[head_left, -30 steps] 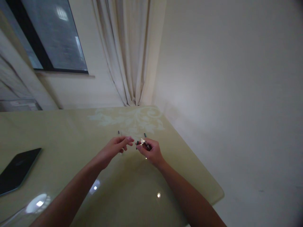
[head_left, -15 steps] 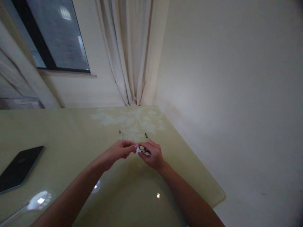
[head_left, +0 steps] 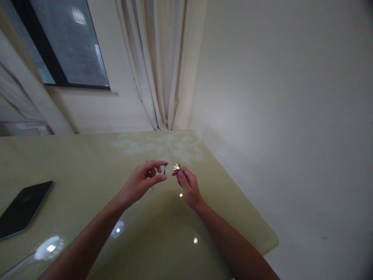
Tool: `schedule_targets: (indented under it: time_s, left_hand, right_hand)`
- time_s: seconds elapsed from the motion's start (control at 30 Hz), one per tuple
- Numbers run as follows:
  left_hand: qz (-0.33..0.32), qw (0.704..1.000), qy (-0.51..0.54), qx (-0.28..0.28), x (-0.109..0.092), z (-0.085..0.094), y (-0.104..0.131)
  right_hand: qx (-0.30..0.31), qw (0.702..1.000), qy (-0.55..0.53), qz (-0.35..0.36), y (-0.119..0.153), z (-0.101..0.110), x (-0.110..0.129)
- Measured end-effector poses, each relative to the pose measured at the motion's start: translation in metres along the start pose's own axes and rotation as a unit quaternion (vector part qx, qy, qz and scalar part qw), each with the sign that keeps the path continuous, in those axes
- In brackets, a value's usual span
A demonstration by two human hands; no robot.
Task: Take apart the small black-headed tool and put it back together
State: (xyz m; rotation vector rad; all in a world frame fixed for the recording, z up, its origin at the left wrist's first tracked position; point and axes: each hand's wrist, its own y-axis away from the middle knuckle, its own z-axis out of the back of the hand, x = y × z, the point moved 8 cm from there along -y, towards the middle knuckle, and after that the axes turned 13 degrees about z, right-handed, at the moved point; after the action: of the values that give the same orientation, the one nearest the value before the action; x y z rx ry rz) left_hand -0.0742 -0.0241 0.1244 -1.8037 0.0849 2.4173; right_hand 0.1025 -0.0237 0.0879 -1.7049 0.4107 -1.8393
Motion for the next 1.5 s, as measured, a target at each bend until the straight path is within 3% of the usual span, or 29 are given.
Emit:
schedule_targets:
  time_s: [0.3, 0.63, 1.03, 1.5]
  left_hand:
    - [0.021, 0.991, 0.103, 0.084, -0.006, -0.015, 0.006]
    - [0.035, 0.976, 0.181, 0.117, 0.0, -0.021, 0.007]
    - [0.034, 0.97, 0.197, 0.135, -0.002, -0.025, 0.008]
    - [0.034, 0.975, 0.183, 0.118, -0.005, -0.022, 0.01]
  right_hand:
    - [0.02, 0.999, -0.029, 0.038, 0.003, -0.008, 0.02]
    - [0.011, 0.996, -0.04, 0.073, 0.002, -0.008, 0.028]
    - [0.016, 0.994, -0.03, 0.101, 0.003, -0.009, 0.034]
    - [0.022, 0.992, -0.022, 0.121, 0.002, -0.009, 0.038]
